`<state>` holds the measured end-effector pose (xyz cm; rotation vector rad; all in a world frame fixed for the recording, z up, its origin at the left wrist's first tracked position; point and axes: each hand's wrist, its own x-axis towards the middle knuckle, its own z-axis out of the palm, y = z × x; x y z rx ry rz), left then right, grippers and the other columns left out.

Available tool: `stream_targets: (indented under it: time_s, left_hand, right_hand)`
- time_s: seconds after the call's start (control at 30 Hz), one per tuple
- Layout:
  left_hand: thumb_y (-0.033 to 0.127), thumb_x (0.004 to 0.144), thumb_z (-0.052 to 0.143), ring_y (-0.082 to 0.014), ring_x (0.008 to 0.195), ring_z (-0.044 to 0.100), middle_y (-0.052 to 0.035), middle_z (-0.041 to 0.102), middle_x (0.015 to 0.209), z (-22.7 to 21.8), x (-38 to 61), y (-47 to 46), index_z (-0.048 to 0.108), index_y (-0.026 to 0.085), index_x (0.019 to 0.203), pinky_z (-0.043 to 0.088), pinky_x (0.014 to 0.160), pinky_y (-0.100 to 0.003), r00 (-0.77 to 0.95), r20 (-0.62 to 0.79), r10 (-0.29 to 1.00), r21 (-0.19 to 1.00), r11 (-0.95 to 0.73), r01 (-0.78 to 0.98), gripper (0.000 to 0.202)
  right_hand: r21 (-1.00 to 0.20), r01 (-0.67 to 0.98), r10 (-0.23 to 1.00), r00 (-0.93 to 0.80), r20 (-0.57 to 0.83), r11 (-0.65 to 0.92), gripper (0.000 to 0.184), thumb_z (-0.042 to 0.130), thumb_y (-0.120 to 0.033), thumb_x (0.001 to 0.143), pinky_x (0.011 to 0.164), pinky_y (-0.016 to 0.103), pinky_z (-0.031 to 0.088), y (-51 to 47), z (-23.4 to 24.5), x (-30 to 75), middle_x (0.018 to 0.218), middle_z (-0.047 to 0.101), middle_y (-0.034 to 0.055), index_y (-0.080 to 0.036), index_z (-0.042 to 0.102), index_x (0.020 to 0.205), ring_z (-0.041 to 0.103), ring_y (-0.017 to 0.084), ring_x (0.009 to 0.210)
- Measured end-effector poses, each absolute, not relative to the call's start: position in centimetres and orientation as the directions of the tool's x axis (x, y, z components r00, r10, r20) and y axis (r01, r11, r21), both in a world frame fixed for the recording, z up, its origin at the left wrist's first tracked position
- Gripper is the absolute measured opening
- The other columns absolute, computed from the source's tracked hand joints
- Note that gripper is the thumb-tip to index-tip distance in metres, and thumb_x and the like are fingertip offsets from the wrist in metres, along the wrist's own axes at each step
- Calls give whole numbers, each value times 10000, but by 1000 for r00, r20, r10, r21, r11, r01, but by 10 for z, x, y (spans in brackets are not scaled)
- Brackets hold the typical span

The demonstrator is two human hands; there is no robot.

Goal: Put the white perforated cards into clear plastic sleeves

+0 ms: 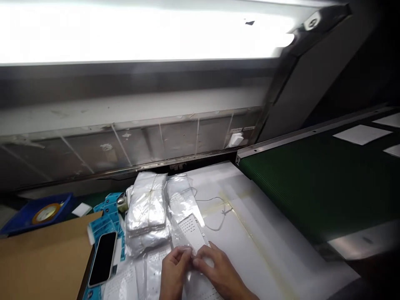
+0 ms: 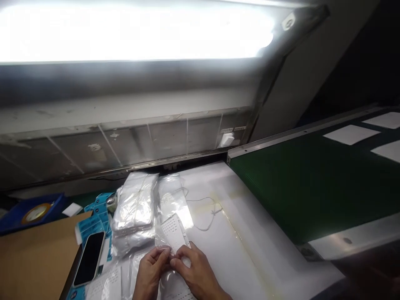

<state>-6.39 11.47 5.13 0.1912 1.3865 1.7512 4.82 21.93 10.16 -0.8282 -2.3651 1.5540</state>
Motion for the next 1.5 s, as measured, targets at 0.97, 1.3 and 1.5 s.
stream_targets:
  time_s: [0.97, 1.3, 1.5]
  left_hand:
    - [536, 535, 776, -177, 623, 568, -28, 599, 615, 63, -30, 38, 498, 187, 549, 451, 609, -306, -632, -478, 610, 738, -112, -666, 446]
    - [517, 719, 637, -69, 316, 305, 106, 352, 409, 43, -35, 24, 499, 223, 792, 217, 389, -217, -607, -392, 691, 881, 90, -465, 333]
    - [547, 764, 548, -128, 469, 430, 58, 416, 530, 48, -37, 38, 545, 231, 1176, 347, 477, -238, -799, -186, 572, 949, 315, 5, 520]
  right_hand:
    - [-723, 336, 372, -921, -118, 603, 273, 405, -357, 920, 659, 220, 432, 177, 99, 63, 833, 541, 0, -234, 595, 767, 570, 125, 728]
    - [-441, 390, 422, -906, -28, 808, 215, 383, -271, 898, 502, 221, 334, 197, 97, 57, 856, 532, 14, -235, 580, 818, 539, 118, 581]
    - [-455, 402, 415, -907, -77, 794, 199, 425, -335, 882, 508, 234, 351, 193, 103, 58, 863, 555, 12, -251, 600, 839, 542, 125, 575]
